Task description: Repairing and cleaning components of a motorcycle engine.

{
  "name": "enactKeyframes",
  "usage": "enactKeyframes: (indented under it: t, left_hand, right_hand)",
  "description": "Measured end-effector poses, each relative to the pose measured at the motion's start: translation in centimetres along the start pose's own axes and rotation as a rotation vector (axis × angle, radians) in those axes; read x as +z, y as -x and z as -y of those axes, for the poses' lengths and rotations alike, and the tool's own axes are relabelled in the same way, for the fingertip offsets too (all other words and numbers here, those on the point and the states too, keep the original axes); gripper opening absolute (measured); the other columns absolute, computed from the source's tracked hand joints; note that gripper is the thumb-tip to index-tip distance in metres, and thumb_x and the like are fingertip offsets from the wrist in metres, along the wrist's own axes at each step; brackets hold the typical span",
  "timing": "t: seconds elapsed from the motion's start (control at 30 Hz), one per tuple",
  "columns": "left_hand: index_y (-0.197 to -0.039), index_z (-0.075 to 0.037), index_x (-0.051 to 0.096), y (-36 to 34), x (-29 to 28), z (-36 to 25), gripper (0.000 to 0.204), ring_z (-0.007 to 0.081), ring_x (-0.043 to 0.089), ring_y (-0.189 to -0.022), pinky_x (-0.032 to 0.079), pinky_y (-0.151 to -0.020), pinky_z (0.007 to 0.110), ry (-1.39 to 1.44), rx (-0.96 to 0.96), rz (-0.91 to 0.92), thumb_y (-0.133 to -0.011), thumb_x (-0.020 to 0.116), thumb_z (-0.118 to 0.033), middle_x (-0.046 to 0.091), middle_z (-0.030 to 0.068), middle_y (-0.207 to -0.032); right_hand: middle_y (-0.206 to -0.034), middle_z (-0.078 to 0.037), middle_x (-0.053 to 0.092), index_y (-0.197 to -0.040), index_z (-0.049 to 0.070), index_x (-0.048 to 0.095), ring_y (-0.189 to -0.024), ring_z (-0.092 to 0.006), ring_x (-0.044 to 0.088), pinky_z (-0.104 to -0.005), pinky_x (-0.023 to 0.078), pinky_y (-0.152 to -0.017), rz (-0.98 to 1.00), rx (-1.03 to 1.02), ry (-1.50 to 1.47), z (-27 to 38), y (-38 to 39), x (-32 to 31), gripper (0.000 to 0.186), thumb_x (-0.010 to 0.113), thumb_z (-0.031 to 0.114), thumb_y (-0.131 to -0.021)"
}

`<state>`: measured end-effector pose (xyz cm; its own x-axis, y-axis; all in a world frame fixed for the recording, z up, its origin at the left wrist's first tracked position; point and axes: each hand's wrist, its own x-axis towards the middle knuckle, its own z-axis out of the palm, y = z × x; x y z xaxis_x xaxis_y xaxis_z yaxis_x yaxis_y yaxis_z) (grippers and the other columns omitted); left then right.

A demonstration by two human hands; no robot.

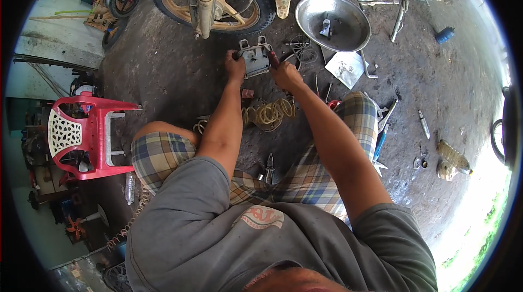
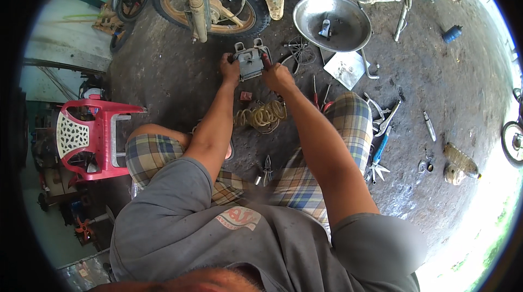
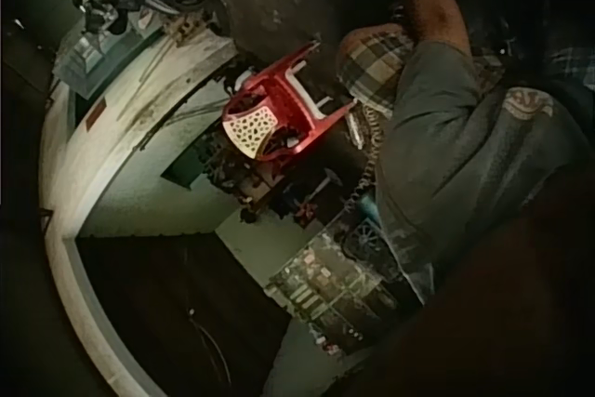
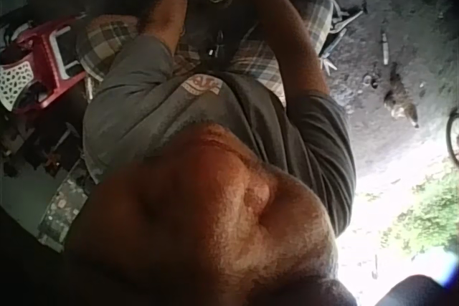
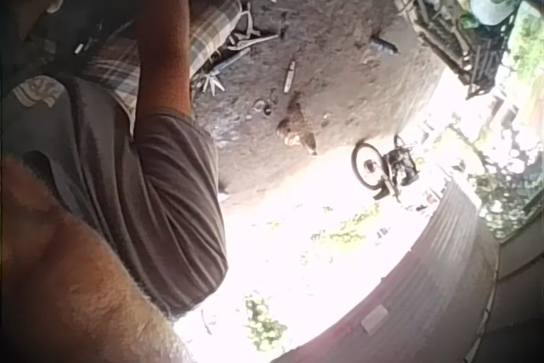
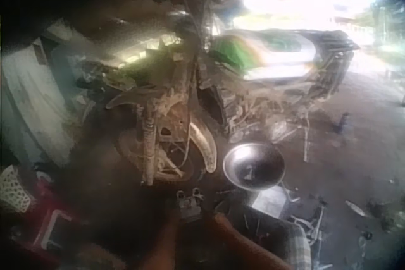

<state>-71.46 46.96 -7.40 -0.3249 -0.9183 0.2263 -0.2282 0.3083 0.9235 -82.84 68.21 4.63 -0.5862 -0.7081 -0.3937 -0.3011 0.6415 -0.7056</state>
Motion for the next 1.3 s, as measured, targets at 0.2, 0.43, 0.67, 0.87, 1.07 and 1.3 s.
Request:
enactKeyframes:
  t: [0.2, 0.43, 0.67, 0.87, 1.07, 1.3]
  left_hand:
    - [-0.1, -0.002, 0.059, 0.1, 0.8, -1.7, 0.026, 0.0248, 0.064, -0.085, 0.051, -0.08, 0.037, -0.137, 0.039, 0.056, -0.075, 0.06, 0.003, 0.064, 0.0119, -0.091]
    - [-0.097, -0.004, 0.058, 0.8, 1.4, -3.0, 0.022, 0.0294, 0.065, -0.083, 0.051, -0.077, 0.039, -0.248, 0.053, 0.074, -0.075, 0.058, 0.002, 0.065, 0.0151, -0.086]
    - [-0.092, -0.003, 0.058, -1.1, 0.4, -2.7, 0.021, 0.0194, 0.057, -0.079, 0.047, -0.076, 0.032, -0.172, -0.003, -0.076, -0.073, 0.054, 0.004, 0.059, 0.0074, -0.084]
    - [-0.093, -0.003, 0.055, -1.5, 0.2, -2.0, 0.021, 0.0176, 0.053, -0.077, 0.046, -0.075, 0.032, 0.022, 0.062, -0.139, -0.073, 0.053, 0.005, 0.055, 0.0047, -0.084]
    - [-0.093, -0.003, 0.054, -0.7, -0.1, -2.5, 0.023, 0.0152, 0.052, -0.079, 0.045, -0.076, 0.03, 0.108, -0.006, -0.184, -0.073, 0.052, 0.007, 0.054, 0.0029, -0.085]
    - [-0.094, -0.004, 0.055, -0.8, -0.1, -2.8, 0.025, 0.0146, 0.053, -0.081, 0.046, -0.077, 0.029, 0.201, 0.05, -0.199, -0.072, 0.054, 0.008, 0.054, 0.0018, -0.087]
  right_hand:
    - [-0.092, -0.029, 0.071, -0.097, -0.01, 0.07, -0.099, -0.042, 0.07, -0.0485, 0.053, -0.086, 0.082, -0.193, -0.047, -0.2, -0.6, -0.5, 0.056, 0.064, 0.045, -0.089]
    - [-0.101, -0.032, 0.07, -0.099, -0.007, 0.071, -0.104, -0.041, 0.069, -0.0481, 0.053, -0.089, -0.054, -0.115, 0.046, -0.5, -0.8, 0.4, 0.054, 0.064, 0.045, -0.089]
    - [-0.111, -0.033, 0.067, -0.112, -0.007, 0.068, -0.109, -0.0431, 0.067, -0.0487, 0.052, -0.094, -0.024, 0.018, 0.004, -2.8, -2.2, -1.1, 0.06, 0.063, 0.048, -0.088]
    - [-0.096, -0.025, 0.073, -0.109, -0.009, 0.068, -0.096, -0.0389, 0.072, -0.0456, 0.055, -0.086, 0.109, -0.134, 0.108, -3.0, -2.4, 1.1, 0.055, 0.065, 0.043, -0.089]
    - [-0.095, -0.024, 0.073, -0.109, -0.007, 0.069, -0.095, -0.0375, 0.072, -0.0438, 0.055, -0.084, 0.064, -0.046, 0.078, -3.2, -2.5, 0.9, 0.056, 0.065, 0.045, -0.09]
    - [-0.106, -0.029, 0.071, -0.116, -0.004, 0.069, -0.099, -0.0412, 0.07, -0.0473, 0.054, -0.088, -0.064, -0.01, 0.118, -3.7, -2.4, 1.1, 0.056, 0.063, 0.046, -0.09]
